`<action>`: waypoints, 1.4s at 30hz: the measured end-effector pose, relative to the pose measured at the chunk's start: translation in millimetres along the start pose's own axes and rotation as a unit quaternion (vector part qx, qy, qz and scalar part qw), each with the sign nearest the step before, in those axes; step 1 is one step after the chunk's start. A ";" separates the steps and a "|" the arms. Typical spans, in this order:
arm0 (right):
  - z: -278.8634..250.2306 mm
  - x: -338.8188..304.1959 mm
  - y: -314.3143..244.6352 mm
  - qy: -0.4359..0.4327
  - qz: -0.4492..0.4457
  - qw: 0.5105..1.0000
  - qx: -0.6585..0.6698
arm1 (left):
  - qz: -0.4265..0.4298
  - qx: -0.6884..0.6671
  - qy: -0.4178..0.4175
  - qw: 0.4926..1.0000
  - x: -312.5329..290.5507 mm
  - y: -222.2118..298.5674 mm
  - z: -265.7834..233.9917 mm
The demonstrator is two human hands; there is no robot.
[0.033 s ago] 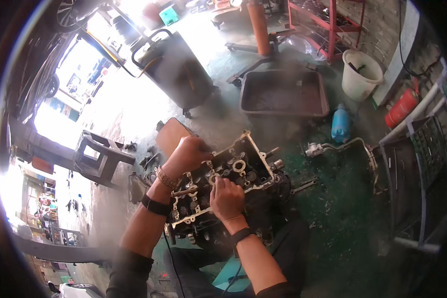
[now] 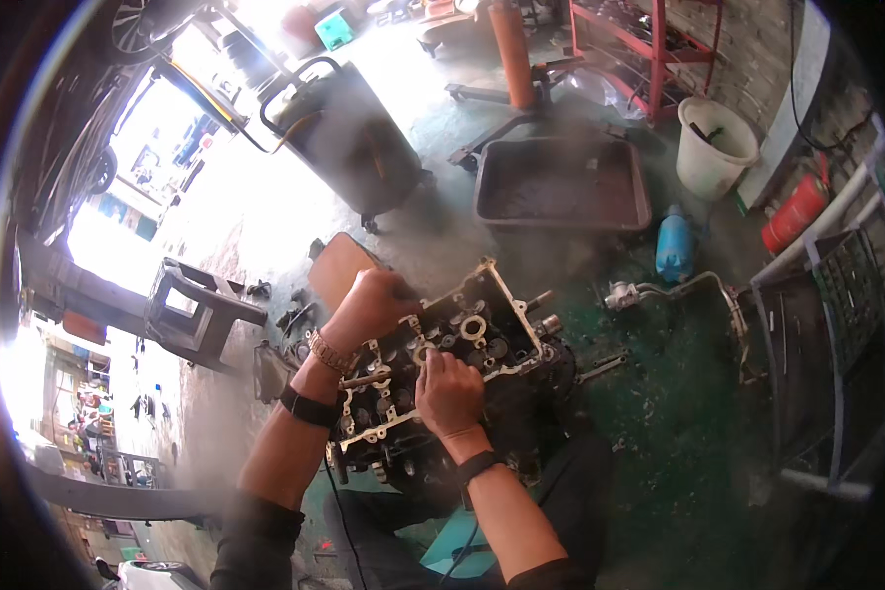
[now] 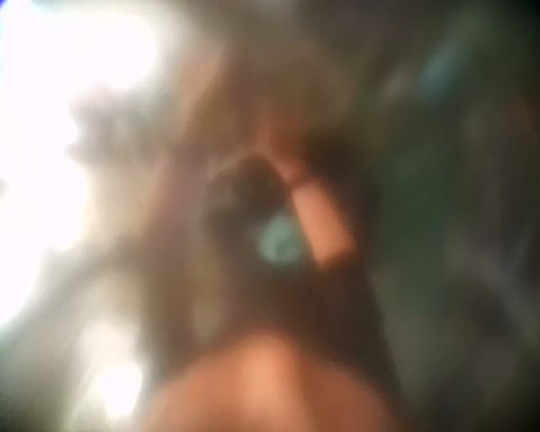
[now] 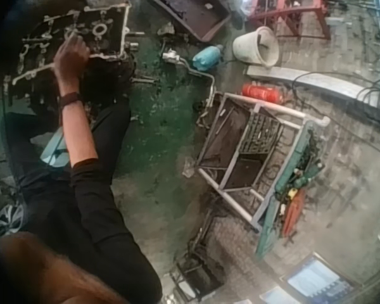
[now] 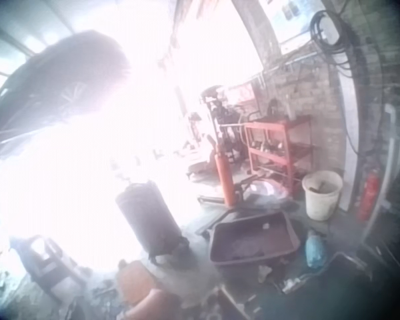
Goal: The person works on a disassembled engine block, repeatedly picking up and inserting small metal components into the cylinder head area. They use a wrench to tighten bolts and adjust parts within the engine block throughout the clip.
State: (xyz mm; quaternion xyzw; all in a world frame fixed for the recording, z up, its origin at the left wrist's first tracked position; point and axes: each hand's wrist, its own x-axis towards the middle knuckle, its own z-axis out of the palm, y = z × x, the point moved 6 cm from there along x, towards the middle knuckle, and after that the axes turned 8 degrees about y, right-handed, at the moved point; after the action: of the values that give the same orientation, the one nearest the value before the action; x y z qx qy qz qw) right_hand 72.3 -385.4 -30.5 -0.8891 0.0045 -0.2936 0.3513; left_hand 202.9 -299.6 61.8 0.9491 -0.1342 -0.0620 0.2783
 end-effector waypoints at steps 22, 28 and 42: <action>-0.2 0.0 -1.3 -0.005 -0.005 1.000 -0.004 | -0.026 -0.051 0.074 0.996 5.5 -13.4 4.5; -0.8 0.5 -0.5 -0.013 0.000 1.000 0.003 | -0.071 0.012 0.096 0.993 8.3 -12.9 6.5; -0.9 0.5 -1.1 -0.008 0.000 1.000 0.000 | 0.031 0.043 0.161 0.985 0.4 -9.2 12.9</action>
State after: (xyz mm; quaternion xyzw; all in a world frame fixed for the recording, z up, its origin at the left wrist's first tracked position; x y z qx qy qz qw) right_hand 72.0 -385.2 -29.0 -0.8913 0.0015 -0.2863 0.3517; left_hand 202.8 -298.9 45.9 0.9531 -0.1194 0.1064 0.2569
